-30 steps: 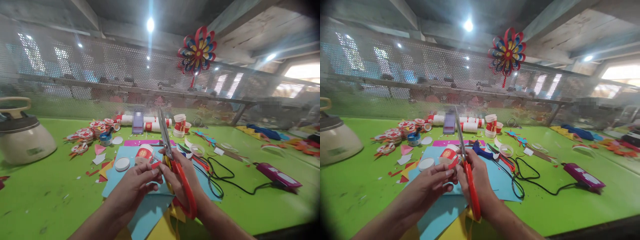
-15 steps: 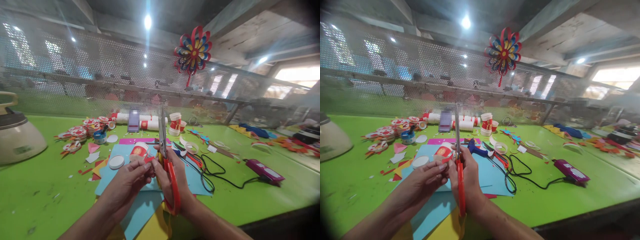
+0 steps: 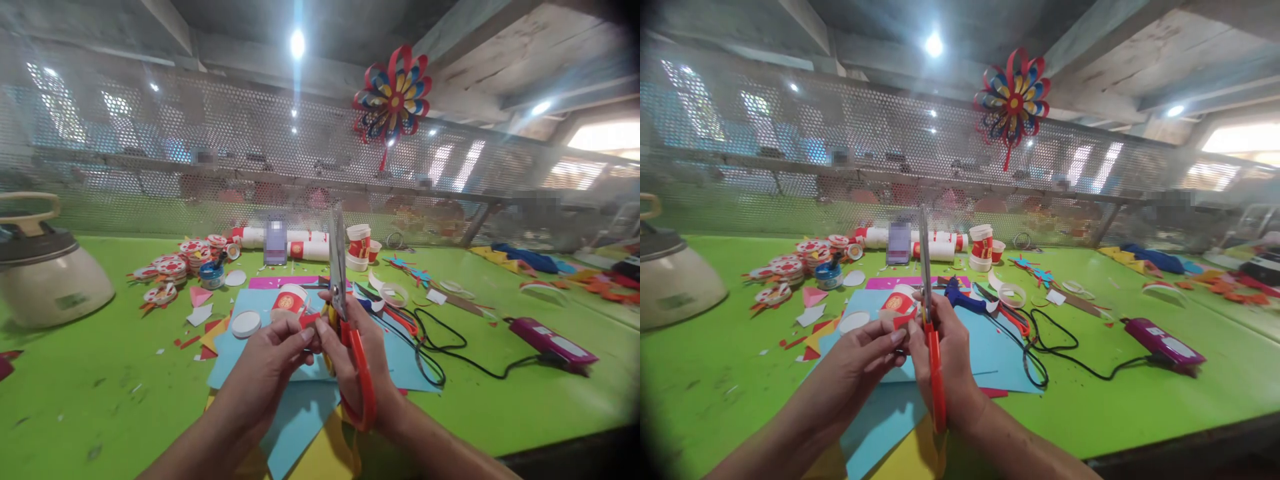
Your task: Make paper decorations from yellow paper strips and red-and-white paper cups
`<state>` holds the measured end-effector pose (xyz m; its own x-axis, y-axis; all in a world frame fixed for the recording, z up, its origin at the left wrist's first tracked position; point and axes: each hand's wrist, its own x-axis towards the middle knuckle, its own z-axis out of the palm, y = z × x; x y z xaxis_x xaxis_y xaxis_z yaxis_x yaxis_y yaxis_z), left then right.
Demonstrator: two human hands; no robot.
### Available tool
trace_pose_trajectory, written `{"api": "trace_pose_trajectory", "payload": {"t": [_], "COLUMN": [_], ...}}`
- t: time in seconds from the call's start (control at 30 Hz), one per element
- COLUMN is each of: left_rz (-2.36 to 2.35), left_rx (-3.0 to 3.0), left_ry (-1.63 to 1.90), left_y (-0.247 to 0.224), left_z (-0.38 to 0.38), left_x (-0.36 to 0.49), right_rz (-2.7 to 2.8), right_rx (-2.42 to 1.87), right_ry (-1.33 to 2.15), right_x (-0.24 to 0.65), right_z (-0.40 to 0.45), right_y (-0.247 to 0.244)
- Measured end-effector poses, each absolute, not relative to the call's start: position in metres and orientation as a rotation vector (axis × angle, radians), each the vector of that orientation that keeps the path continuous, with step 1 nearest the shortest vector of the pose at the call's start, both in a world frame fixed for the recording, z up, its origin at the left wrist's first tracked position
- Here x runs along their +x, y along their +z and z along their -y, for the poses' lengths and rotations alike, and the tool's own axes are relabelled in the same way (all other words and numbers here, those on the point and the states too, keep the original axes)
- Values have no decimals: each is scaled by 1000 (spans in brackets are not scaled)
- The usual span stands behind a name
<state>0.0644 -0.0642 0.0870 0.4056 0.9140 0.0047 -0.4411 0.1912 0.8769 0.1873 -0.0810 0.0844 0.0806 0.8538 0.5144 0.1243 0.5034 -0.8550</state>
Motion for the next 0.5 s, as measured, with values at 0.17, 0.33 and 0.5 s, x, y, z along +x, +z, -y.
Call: {"api": "trace_pose_trajectory", "payload": {"t": [0.17,0.33,0.5], "left_rz": [-624,-630,-610], "left_rx": [980,1037,1073], "left_ry": [1044,1058,1057], "left_y": [89,87,86], "left_z": [64,64,62], "left_x": [64,62,58], "right_rz": [1421,1402,1368], "right_rx": [-910,-908,-931], "right_ry": [687,685,732], "right_x": [188,186,188], "right_z": [81,83,84], "right_y": [83,84,91]}}
